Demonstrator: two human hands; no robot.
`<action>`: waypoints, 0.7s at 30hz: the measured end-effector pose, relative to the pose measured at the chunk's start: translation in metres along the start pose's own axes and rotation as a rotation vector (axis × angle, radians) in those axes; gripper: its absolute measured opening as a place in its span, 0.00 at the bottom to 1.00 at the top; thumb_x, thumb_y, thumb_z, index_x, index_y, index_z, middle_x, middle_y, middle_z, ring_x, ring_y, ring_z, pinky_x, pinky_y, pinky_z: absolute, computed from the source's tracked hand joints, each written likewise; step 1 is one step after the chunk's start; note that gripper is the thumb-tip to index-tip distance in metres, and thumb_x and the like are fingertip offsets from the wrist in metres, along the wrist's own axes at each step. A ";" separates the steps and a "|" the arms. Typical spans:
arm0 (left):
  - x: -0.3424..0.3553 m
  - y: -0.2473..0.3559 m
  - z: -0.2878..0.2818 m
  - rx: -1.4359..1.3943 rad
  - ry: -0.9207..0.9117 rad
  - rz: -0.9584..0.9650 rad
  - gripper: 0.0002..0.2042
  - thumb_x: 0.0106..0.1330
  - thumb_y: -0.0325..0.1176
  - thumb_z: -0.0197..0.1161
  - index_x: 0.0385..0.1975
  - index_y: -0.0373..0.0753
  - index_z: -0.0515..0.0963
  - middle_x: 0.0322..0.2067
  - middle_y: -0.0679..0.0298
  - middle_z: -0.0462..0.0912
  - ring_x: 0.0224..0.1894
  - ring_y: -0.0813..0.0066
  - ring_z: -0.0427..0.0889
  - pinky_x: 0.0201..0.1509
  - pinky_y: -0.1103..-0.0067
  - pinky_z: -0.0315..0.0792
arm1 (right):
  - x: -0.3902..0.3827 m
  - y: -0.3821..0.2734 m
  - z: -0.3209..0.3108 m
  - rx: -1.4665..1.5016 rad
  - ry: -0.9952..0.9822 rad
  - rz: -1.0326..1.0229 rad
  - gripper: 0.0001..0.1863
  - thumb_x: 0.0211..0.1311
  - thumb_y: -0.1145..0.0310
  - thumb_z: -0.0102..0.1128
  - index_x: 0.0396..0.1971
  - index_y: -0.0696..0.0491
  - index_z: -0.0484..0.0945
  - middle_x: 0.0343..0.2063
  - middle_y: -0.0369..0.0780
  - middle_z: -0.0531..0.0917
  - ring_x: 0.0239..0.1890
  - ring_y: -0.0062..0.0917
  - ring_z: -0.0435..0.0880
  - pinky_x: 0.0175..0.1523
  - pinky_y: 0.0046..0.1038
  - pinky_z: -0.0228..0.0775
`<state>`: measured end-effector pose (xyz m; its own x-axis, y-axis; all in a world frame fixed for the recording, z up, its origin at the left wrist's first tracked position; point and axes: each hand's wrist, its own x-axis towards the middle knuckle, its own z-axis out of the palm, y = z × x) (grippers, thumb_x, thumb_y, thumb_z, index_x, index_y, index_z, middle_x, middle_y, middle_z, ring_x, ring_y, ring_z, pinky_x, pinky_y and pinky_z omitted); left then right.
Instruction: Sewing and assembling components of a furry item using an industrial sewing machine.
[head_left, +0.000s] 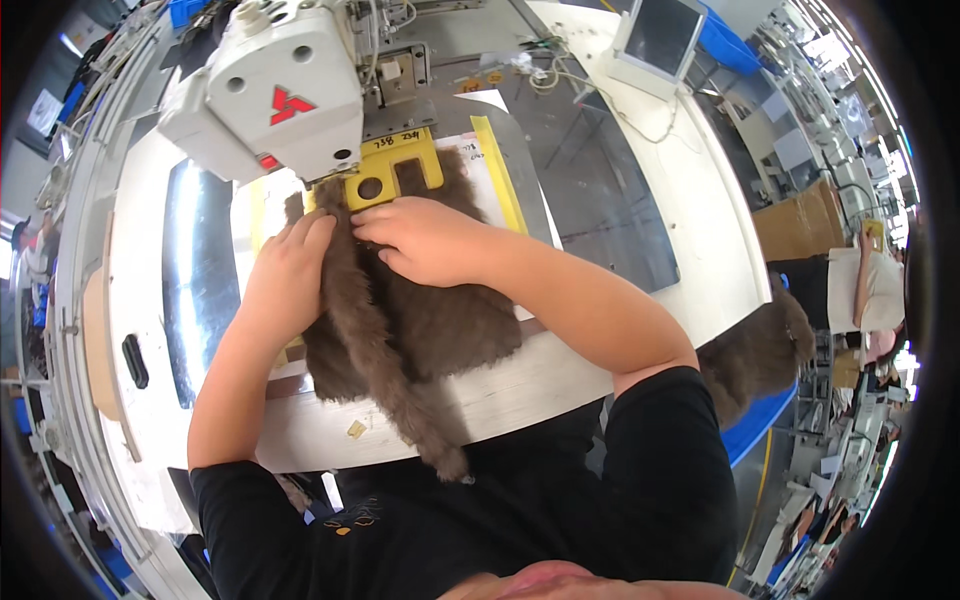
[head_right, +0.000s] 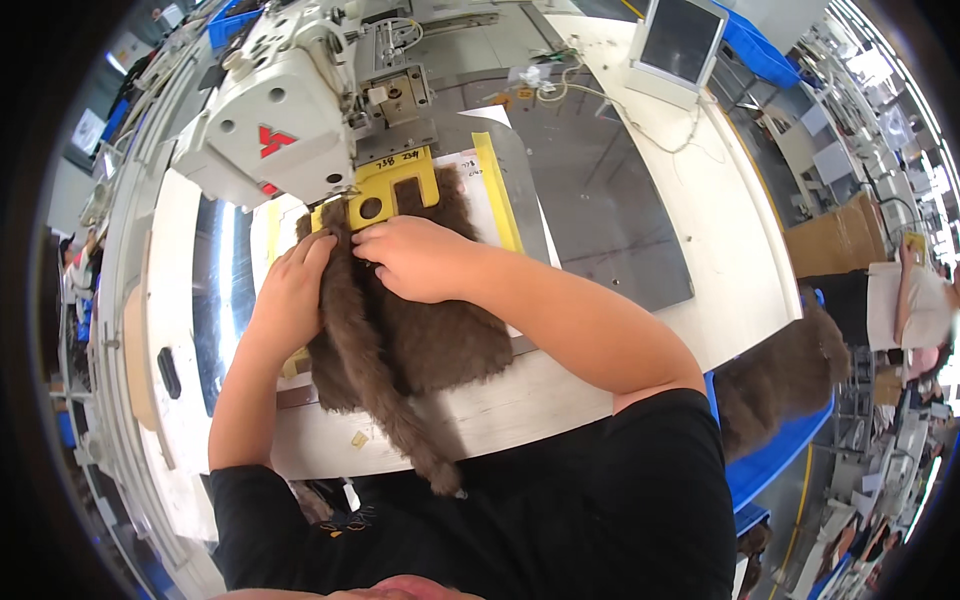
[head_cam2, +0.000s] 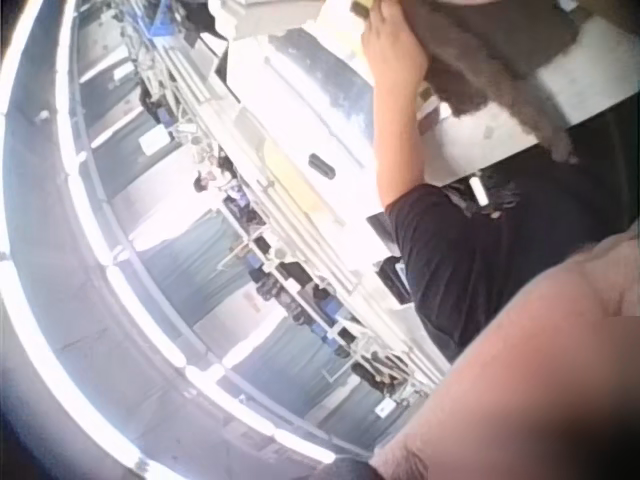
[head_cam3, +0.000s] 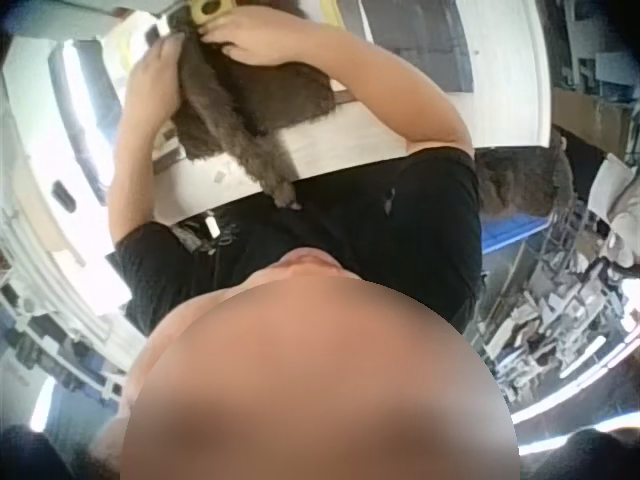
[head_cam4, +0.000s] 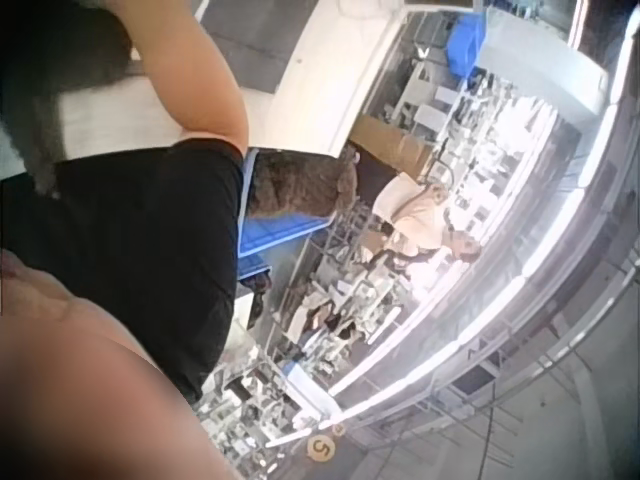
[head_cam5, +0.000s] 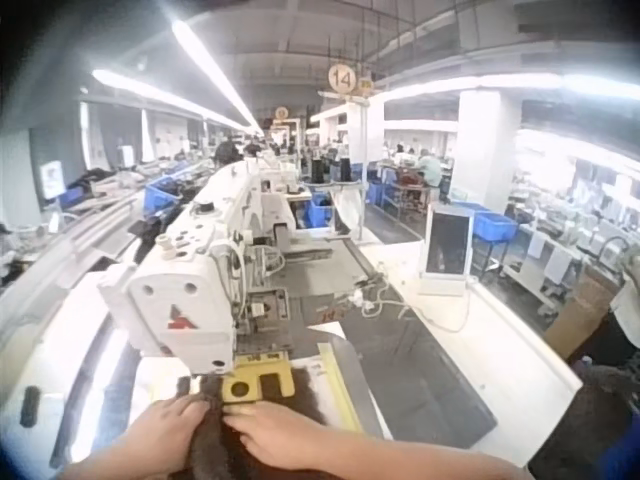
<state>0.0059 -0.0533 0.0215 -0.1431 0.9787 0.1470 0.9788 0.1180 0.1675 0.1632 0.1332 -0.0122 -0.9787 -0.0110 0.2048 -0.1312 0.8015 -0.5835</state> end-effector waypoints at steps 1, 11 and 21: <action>-0.010 -0.003 -0.009 0.013 -0.003 -0.007 0.33 0.46 0.21 0.71 0.59 0.32 0.71 0.61 0.48 0.77 0.59 0.45 0.77 0.65 0.62 0.72 | 0.003 -0.002 0.006 0.011 0.005 -0.039 0.23 0.64 0.74 0.58 0.60 0.57 0.79 0.62 0.46 0.80 0.64 0.43 0.77 0.69 0.40 0.69; -0.243 -0.142 -0.020 0.138 0.364 -0.936 0.22 0.72 0.42 0.66 0.54 0.28 0.81 0.52 0.45 0.85 0.58 0.47 0.81 0.65 0.63 0.72 | -0.004 -0.012 0.003 -0.012 -0.027 -0.174 0.18 0.66 0.70 0.61 0.55 0.58 0.82 0.59 0.43 0.81 0.64 0.40 0.76 0.70 0.39 0.69; -0.483 -0.243 -0.006 0.228 0.038 -1.582 0.55 0.61 0.70 0.67 0.67 0.17 0.65 0.65 0.31 0.72 0.69 0.38 0.71 0.76 0.61 0.63 | 0.005 -0.006 0.013 -0.008 -0.038 -0.176 0.17 0.63 0.67 0.65 0.50 0.56 0.85 0.55 0.43 0.84 0.60 0.40 0.79 0.66 0.40 0.71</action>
<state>-0.1634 -0.5552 -0.0842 -0.9885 -0.1513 -0.0018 -0.1513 0.9882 0.0257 0.1567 0.1206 -0.0180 -0.9460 -0.1743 0.2733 -0.3000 0.7897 -0.5352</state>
